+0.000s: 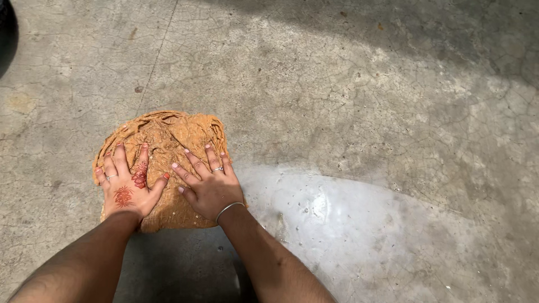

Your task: The person cleans the concrete floor by hand using a cloth and soapy water, scrubbing different sections of the surface before rinsing the cloth in a bucket.

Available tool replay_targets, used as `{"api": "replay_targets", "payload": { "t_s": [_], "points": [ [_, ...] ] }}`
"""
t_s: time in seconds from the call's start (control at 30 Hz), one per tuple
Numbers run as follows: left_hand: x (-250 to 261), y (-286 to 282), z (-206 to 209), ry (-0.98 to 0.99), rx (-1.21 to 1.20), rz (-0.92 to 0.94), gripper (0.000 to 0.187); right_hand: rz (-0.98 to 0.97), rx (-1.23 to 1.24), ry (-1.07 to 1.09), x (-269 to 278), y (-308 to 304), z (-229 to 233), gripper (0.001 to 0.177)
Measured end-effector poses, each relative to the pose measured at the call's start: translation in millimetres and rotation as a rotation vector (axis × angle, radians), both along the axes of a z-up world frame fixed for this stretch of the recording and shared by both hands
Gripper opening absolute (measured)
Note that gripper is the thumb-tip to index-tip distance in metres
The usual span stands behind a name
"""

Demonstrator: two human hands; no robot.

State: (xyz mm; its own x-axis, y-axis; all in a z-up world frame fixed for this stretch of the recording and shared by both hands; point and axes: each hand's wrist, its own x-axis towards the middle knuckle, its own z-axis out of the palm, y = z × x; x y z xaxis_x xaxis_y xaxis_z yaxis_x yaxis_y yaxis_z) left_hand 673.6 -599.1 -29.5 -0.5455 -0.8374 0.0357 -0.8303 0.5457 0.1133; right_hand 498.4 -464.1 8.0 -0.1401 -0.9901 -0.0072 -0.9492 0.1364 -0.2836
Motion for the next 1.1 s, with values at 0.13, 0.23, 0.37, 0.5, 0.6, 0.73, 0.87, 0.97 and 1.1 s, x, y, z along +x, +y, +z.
{"api": "replay_targets", "payload": {
  "t_s": [0.13,0.23,0.37,0.5,0.6,0.73,0.87,0.97,1.1],
  "points": [
    [-55,61,5,-0.131,0.023,-0.021,0.094,-0.083,0.01,-0.001,-50,75,5,0.058],
    [-109,116,5,-0.082,0.049,-0.089,0.096,-0.167,-0.023,0.005,-93,142,7,0.058],
    [-184,208,9,-0.097,0.059,-0.167,0.094,-0.286,-0.039,0.063,-150,240,8,0.059],
    [-253,301,17,-0.098,0.093,-0.296,0.094,-0.447,-0.014,0.05,-194,344,11,0.059],
    [-296,370,23,-0.105,0.091,-0.415,0.093,-0.553,-0.032,0.095,-220,422,12,0.059],
    [-340,462,38,-0.156,0.085,-0.587,0.09,-0.695,-0.072,0.146,-236,525,10,0.059],
    [-373,555,56,-0.322,0.156,-0.758,0.091,-0.835,-0.091,0.179,-233,626,5,0.057],
    [-383,621,61,-0.373,0.193,-0.911,0.09,-0.955,-0.046,0.231,-219,699,-1,0.059],
    [-378,713,58,-0.399,0.213,-1.099,0.089,-1.147,0.004,0.24,-181,795,-12,0.06]
  ]
}}
